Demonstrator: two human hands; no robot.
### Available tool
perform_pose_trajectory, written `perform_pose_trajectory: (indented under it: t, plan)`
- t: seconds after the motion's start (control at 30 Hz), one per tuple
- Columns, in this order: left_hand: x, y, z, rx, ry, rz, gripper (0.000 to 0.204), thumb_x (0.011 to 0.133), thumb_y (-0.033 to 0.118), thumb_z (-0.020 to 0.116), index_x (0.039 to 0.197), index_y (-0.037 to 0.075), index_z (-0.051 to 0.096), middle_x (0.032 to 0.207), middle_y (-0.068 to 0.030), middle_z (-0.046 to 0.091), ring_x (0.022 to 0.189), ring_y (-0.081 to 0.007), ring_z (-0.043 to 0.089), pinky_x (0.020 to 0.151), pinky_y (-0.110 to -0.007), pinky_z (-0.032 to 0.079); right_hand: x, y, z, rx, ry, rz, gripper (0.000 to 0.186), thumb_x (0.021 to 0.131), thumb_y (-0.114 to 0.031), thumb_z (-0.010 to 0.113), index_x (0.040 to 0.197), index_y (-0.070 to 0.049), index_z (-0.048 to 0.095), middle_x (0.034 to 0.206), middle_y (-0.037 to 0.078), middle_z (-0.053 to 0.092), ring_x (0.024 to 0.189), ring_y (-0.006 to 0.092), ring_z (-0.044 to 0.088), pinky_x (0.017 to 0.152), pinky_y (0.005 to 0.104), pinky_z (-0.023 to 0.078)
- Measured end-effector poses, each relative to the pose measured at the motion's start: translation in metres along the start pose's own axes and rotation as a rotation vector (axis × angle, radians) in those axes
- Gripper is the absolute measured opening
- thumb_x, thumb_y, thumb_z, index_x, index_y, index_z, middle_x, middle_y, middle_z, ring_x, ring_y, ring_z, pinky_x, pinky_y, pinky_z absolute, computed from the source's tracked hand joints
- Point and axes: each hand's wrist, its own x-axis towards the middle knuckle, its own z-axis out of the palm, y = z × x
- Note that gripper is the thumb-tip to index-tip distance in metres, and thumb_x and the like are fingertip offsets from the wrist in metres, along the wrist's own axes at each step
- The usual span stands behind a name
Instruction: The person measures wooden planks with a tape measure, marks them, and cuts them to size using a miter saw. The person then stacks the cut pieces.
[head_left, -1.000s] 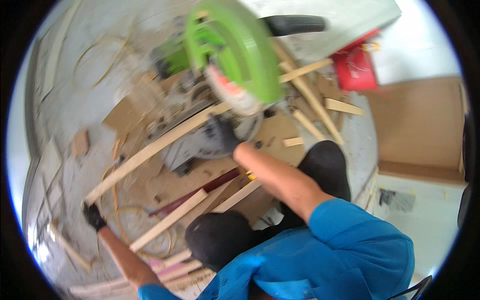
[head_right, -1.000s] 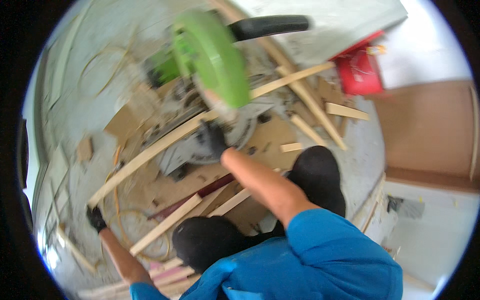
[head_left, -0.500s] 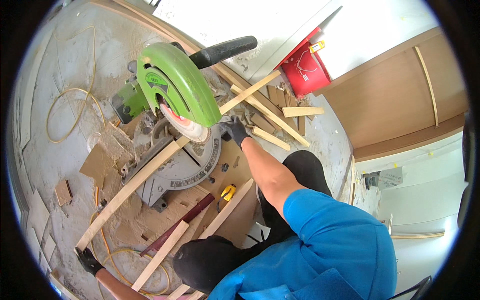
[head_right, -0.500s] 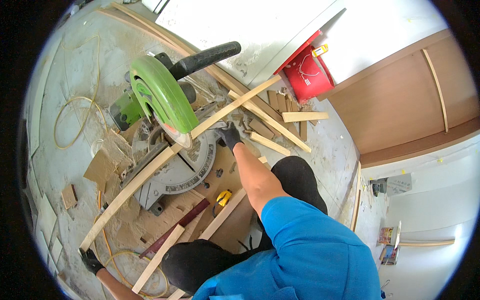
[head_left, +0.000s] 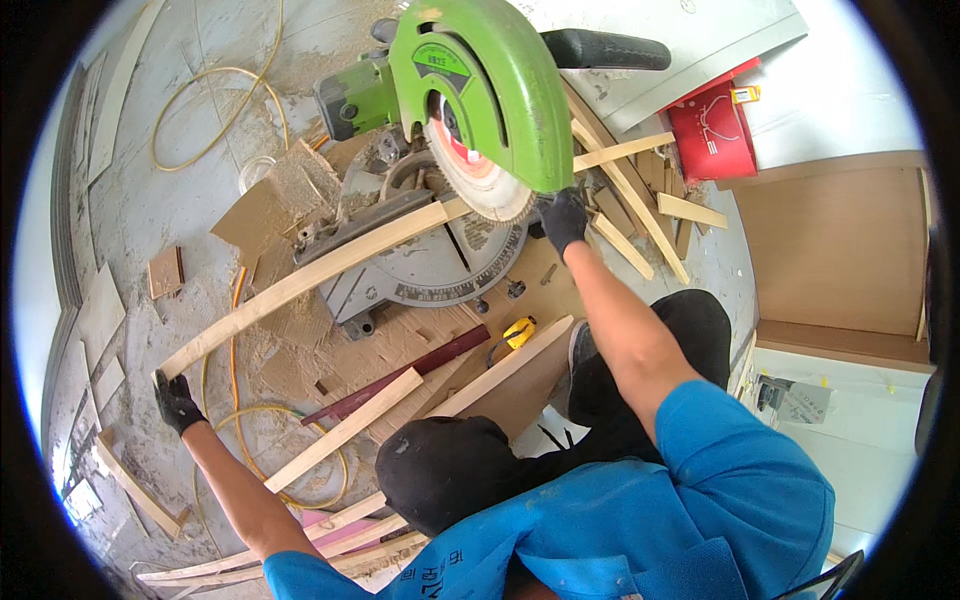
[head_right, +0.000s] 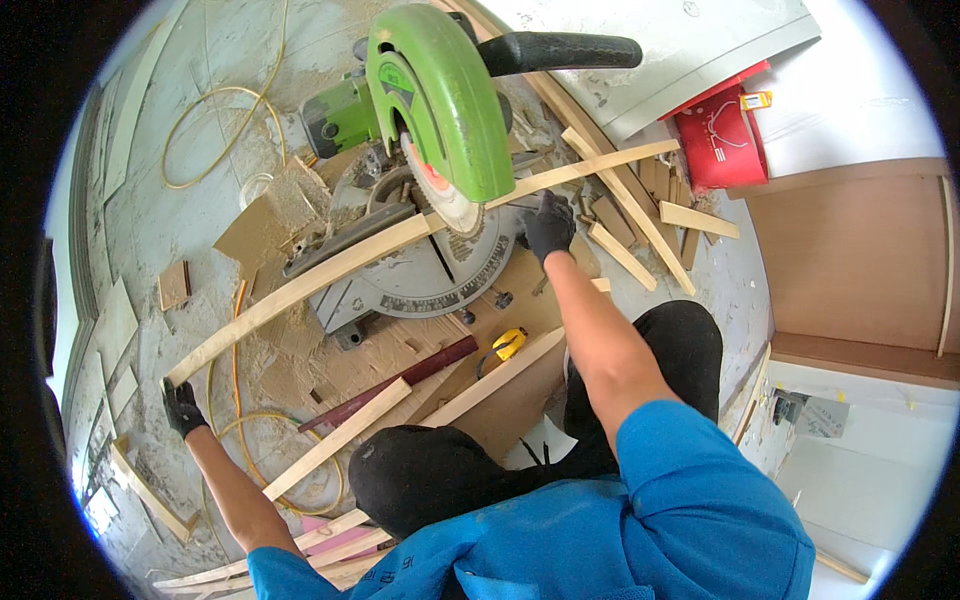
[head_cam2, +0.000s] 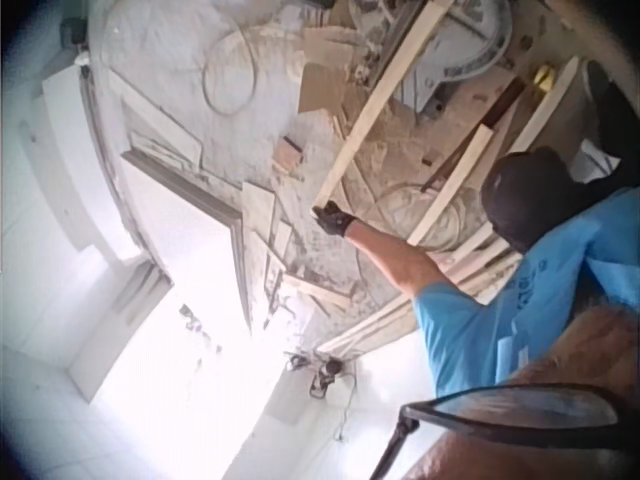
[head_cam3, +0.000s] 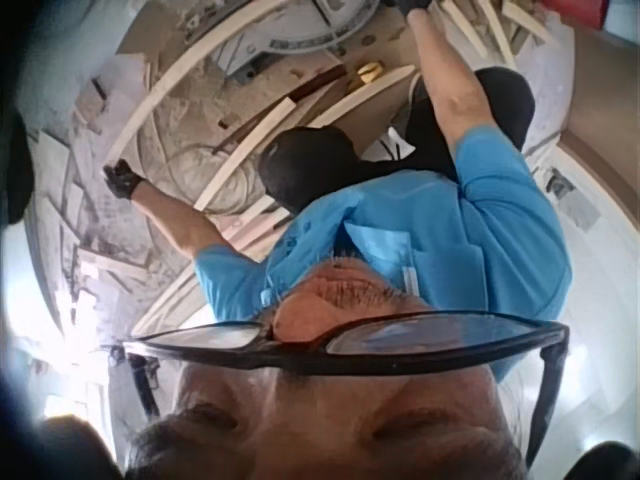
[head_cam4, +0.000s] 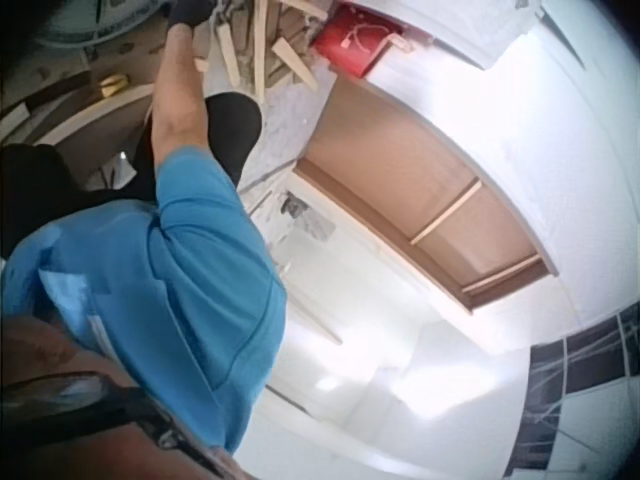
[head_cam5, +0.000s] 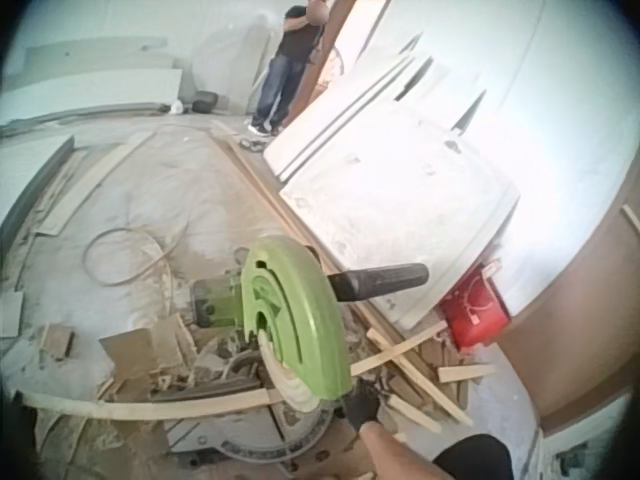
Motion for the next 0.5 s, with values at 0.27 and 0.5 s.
perform_pose_trajectory:
  t: [0.27, 0.5]
  plan:
    - [-0.006, -0.006, 0.003, 0.000, 0.036, -0.013, 0.033, 0.084, 0.026, 0.068, 0.109, 0.007, 0.059, 0.101, -0.0072, 0.063, 0.093, -0.0187, 0.059, 0.079, -0.031, 0.049, -0.081, -0.164, 0.008, 1.389, -0.720, 0.418, 0.033, 0.090, -0.036, 0.059, 0.084, -0.004, 0.060, 0.071, 0.005, 0.061, 0.057, 0.0114, 0.056, 0.052, 0.0238, 0.044]
    - [-0.007, -0.004, -0.002, 0.033, -0.074, -0.095, 0.035, 0.085, 0.028, 0.067, 0.111, 0.007, 0.058, 0.105, -0.0078, 0.063, 0.096, -0.0195, 0.059, 0.082, -0.031, 0.048, -0.061, -0.175, 0.024, 1.421, -0.751, 0.396, 0.031, 0.091, -0.030, 0.058, 0.072, -0.006, 0.054, 0.061, 0.002, 0.052, 0.049, 0.0115, 0.046, 0.049, 0.0271, 0.040]
